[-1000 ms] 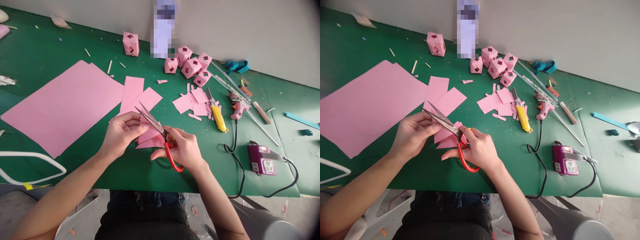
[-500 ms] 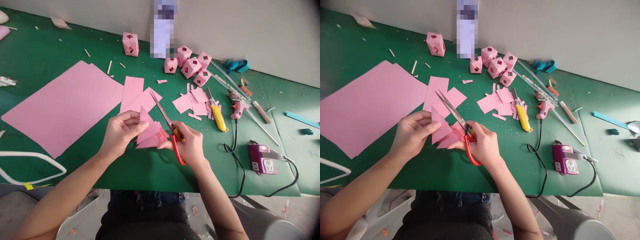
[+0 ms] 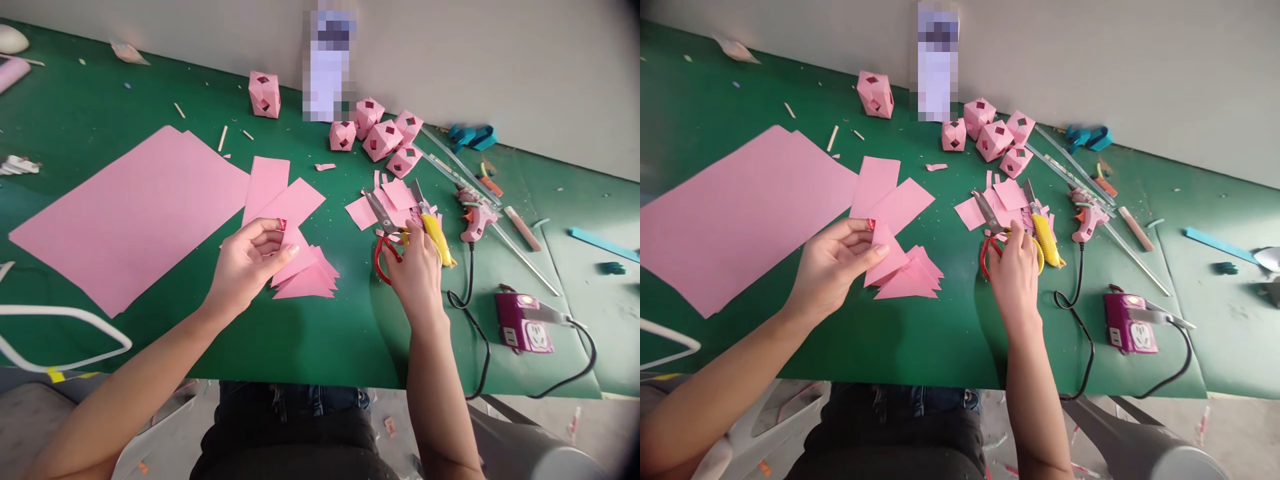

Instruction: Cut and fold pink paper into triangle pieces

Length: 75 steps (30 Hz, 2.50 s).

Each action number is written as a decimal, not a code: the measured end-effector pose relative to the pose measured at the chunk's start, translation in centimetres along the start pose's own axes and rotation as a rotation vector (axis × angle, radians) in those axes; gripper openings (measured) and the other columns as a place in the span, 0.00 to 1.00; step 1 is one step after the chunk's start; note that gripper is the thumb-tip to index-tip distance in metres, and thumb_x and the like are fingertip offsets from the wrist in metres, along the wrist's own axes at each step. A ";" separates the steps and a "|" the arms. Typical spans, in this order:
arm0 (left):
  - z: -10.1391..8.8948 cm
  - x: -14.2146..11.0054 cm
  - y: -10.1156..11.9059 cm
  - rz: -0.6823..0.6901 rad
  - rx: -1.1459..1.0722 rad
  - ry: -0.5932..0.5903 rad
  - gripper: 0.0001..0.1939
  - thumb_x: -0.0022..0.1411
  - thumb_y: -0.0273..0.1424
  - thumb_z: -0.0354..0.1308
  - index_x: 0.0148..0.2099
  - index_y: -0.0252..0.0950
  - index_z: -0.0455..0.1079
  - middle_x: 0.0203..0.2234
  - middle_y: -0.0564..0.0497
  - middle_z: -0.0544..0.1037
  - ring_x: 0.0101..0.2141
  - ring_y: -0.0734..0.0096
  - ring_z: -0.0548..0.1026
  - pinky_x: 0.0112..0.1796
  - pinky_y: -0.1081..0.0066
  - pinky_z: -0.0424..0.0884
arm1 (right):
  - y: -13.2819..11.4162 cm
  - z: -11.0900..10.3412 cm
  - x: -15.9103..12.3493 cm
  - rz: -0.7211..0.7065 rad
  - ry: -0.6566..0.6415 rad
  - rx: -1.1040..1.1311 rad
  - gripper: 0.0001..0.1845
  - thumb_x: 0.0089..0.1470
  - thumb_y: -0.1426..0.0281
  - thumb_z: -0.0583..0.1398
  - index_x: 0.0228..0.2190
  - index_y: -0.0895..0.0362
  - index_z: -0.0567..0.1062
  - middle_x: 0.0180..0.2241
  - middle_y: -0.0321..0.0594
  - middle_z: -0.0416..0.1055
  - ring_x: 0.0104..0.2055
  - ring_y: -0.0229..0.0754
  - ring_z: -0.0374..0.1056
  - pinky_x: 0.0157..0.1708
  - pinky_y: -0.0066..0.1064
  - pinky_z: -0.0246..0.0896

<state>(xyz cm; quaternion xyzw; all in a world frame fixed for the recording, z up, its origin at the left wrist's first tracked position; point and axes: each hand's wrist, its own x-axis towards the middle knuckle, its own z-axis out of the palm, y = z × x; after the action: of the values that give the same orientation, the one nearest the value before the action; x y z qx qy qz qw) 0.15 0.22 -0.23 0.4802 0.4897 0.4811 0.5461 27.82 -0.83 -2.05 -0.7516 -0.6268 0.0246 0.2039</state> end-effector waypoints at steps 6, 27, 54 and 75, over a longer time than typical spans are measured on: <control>-0.3 0.0 0.1 -0.087 0.032 -0.073 0.20 0.56 0.36 0.74 0.50 0.38 0.76 0.34 0.50 0.81 0.31 0.68 0.80 0.30 0.72 0.79 | 0.1 -0.3 0.1 -0.014 0.089 0.015 0.21 0.64 0.62 0.57 0.54 0.58 0.77 0.49 0.59 0.74 0.52 0.63 0.69 0.51 0.61 0.66; -1.5 0.6 -0.9 0.261 0.794 -0.488 0.50 0.56 0.61 0.66 0.71 0.41 0.60 0.64 0.37 0.71 0.60 0.42 0.70 0.58 0.47 0.69 | -5.2 -1.7 -2.0 -0.328 -0.573 0.471 0.02 0.62 0.74 0.66 0.36 0.56 0.81 0.35 0.39 0.82 0.38 0.43 0.75 0.38 0.34 0.69; -0.9 0.0 -2.5 0.249 0.830 -0.525 0.38 0.67 0.30 0.66 0.73 0.42 0.55 0.50 0.43 0.76 0.50 0.52 0.76 0.53 0.49 0.76 | -6.7 1.7 -3.8 -0.475 -0.482 0.420 0.18 0.60 0.79 0.61 0.50 0.57 0.65 0.49 0.53 0.74 0.47 0.55 0.71 0.46 0.50 0.72; -2.5 3.1 -2.8 0.360 1.236 -0.080 0.28 0.73 0.33 0.57 0.68 0.23 0.60 0.64 0.25 0.70 0.67 0.37 0.67 0.63 0.46 0.67 | -6.0 3.0 -3.3 -0.308 -0.200 0.269 0.39 0.65 0.65 0.59 0.72 0.56 0.55 0.64 0.57 0.64 0.63 0.64 0.60 0.63 0.62 0.61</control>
<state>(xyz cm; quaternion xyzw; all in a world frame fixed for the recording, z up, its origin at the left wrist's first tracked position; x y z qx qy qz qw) -2.03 3.23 -3.41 0.7983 0.5677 0.1759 0.0974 20.65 -2.36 -3.49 -0.6072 -0.7422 0.1509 0.2402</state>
